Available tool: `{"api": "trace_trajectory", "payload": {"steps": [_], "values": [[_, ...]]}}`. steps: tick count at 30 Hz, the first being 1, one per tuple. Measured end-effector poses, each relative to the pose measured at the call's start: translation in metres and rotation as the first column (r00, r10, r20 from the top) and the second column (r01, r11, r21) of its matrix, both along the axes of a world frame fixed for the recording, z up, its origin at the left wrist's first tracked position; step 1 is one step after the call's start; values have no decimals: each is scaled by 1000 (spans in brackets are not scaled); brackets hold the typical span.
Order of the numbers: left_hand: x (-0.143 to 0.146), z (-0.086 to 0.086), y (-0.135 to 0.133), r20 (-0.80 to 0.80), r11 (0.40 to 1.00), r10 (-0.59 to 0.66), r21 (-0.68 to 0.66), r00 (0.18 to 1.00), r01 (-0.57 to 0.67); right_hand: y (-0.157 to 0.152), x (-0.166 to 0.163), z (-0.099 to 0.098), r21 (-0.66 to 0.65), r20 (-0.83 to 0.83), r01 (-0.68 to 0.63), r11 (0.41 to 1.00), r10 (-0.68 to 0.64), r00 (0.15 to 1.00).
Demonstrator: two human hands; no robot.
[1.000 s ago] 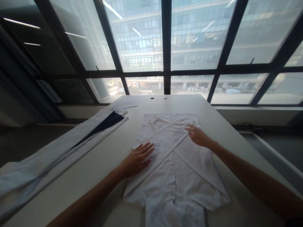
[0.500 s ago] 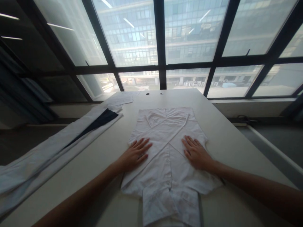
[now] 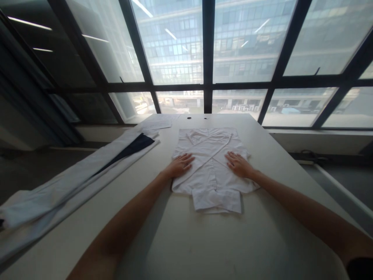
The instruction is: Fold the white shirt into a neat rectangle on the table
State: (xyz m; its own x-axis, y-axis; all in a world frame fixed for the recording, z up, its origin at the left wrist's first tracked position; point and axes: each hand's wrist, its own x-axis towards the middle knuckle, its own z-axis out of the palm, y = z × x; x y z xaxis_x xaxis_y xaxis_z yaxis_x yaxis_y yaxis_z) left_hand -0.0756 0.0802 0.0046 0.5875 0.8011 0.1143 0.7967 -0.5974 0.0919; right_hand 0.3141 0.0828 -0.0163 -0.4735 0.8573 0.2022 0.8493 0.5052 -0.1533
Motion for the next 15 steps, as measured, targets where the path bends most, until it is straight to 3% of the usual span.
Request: {"api": "trace_trajectory", "payload": {"steps": [4, 10, 15], "values": [[-5, 1, -3, 14, 999, 37, 13, 999, -37, 13, -2, -1, -13, 10, -8, 1000, 8, 1000], [-4, 4, -46, -22, 998, -54, 15, 998, 54, 8, 3, -6, 9, -15, -42, 999, 42, 999], [-13, 5, -67, -21, 997, -81, -14, 996, 81, 4, 1, 0, 10, -35, -50, 999, 51, 998]]}}
